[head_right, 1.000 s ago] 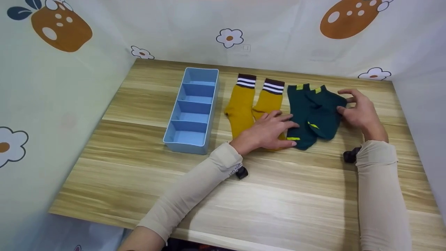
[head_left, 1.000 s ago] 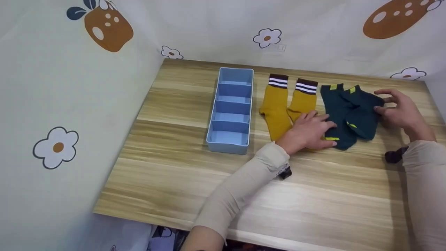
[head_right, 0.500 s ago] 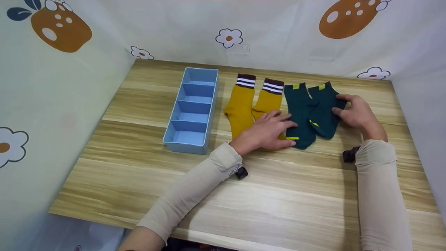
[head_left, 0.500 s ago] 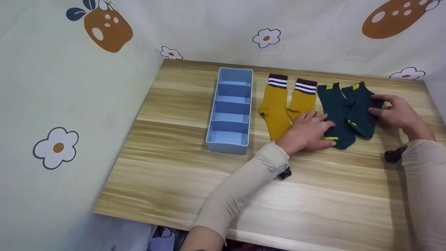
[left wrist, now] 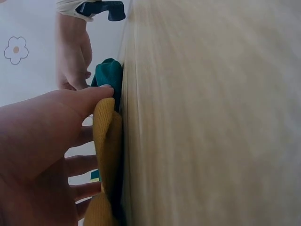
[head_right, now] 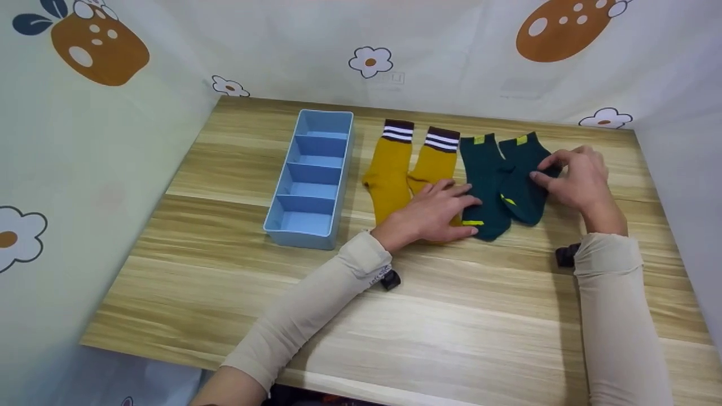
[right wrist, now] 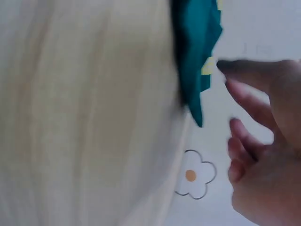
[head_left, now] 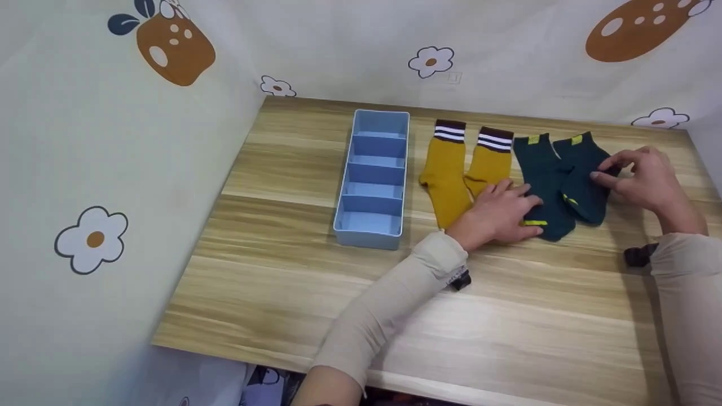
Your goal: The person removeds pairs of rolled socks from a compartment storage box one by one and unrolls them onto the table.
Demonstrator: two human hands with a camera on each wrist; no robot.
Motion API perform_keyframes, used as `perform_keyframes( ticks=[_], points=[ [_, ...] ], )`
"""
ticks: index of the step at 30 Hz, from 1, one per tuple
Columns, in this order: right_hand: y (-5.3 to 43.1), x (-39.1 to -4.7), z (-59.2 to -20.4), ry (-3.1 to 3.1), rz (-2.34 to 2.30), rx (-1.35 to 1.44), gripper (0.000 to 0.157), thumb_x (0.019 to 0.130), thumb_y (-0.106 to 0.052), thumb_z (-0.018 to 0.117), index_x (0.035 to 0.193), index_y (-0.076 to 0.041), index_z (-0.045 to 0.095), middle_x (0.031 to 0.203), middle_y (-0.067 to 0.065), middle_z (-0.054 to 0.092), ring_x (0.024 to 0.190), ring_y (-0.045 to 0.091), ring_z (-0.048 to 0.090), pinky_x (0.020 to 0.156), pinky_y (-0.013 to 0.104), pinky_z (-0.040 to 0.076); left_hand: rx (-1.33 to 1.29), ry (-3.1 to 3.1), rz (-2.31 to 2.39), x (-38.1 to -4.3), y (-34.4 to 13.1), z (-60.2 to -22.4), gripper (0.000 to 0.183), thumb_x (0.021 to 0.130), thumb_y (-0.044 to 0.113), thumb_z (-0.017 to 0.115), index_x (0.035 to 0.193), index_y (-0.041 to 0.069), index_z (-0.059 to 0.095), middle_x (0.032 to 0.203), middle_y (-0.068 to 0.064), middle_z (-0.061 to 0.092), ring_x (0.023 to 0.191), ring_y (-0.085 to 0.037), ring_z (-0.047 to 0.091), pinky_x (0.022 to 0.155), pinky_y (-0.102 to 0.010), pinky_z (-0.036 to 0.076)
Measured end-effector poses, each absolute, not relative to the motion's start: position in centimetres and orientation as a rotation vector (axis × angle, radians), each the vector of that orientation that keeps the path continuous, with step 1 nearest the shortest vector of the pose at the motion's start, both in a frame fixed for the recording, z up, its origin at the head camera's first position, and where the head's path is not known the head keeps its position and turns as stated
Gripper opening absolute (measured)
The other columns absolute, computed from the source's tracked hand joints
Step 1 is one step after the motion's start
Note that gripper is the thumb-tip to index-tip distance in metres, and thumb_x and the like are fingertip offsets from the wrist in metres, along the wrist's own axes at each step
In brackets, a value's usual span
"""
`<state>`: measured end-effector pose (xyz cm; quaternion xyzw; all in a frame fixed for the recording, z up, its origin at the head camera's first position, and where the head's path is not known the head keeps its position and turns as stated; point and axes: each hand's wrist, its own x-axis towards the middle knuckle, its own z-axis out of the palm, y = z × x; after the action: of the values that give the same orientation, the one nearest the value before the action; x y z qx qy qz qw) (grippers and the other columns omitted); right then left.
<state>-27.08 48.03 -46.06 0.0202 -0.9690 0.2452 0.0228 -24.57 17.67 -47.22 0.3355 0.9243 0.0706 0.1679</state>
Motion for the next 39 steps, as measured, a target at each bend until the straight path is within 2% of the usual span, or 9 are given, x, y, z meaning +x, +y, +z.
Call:
perform_keyframes(
  ticks=[3,6,14,26,30,34,39],
  points=[
    [47.5,-26.7,-45.9,-3.046,0.739,0.19,0.025,0.096,-0.027,0.085,0.102,-0.004,0.079,0.097,0.011,0.07,0.086,0.015,0.052,0.072,0.021,0.038,0.948,2.62,0.207,-24.6,17.7,-47.2,0.065,0.104,0.073,0.049,0.164,0.052,0.036,0.181,0.018,0.016,0.169,-0.016,0.011,0.137,-0.039,0.013],
    [46.9,-26.2,-45.7,-3.134,0.748,0.253,0.023,0.094,-0.025,0.087,0.104,-0.006,0.08,0.097,0.007,0.071,0.079,0.008,0.053,0.066,0.017,0.042,0.942,2.608,0.214,-24.6,17.7,-47.1,0.065,0.104,0.073,0.049,0.164,0.052,0.035,0.181,0.018,0.015,0.169,-0.016,0.009,0.137,-0.039,0.012],
    [46.5,-25.6,-45.6,-3.268,0.767,0.266,0.023,0.098,-0.018,0.082,0.115,-0.004,0.077,0.102,0.011,0.071,0.082,0.011,0.056,0.069,0.019,0.046,0.936,2.611,0.212,-24.5,17.6,-47.1,0.065,0.105,0.073,0.048,0.165,0.052,0.034,0.181,0.018,0.013,0.169,-0.015,0.008,0.137,-0.039,0.012],
    [47.2,-24.8,-45.6,-3.302,0.783,0.403,0.021,0.097,-0.005,0.08,0.117,-0.002,0.075,0.104,0.01,0.071,0.083,0.003,0.056,0.075,0.012,0.045,0.934,2.567,0.182,-24.3,17.2,-46.7,0.068,0.109,0.065,0.048,0.169,0.045,0.026,0.183,0.014,0.005,0.17,-0.014,0.005,0.138,-0.038,0.008],
    [47.3,-24.5,-45.7,-3.266,0.804,0.41,0.021,0.096,-0.006,0.081,0.114,-0.001,0.074,0.097,0.007,0.068,0.079,0.001,0.056,0.07,0.014,0.045,0.945,2.563,0.159,-24.4,16.8,-46.5,0.068,0.108,0.064,0.049,0.169,0.043,0.026,0.183,0.013,0.007,0.17,-0.015,0.006,0.138,-0.037,0.009],
    [47.3,-24.4,-45.8,-3.25,0.794,0.408,0.026,0.095,-0.006,0.082,0.118,0.001,0.072,0.099,0.011,0.065,0.078,0.001,0.056,0.068,0.015,0.046,0.952,2.563,0.15,-24.4,16.6,-46.3,0.075,0.105,0.074,0.047,0.169,0.042,0.026,0.183,0.012,0.007,0.17,-0.015,0.006,0.138,-0.037,0.008],
    [47.0,-24.3,-45.9,-3.253,0.763,0.306,0.036,0.098,-0.026,0.082,0.122,-0.001,0.07,0.104,0.014,0.066,0.078,0.006,0.055,0.067,0.02,0.045,0.942,2.574,0.152,-24.3,16.7,-46.2,0.082,0.102,0.083,0.036,0.171,0.041,0.023,0.183,0.011,0.007,0.17,-0.014,0.006,0.138,-0.037,0.008]
  ],
)
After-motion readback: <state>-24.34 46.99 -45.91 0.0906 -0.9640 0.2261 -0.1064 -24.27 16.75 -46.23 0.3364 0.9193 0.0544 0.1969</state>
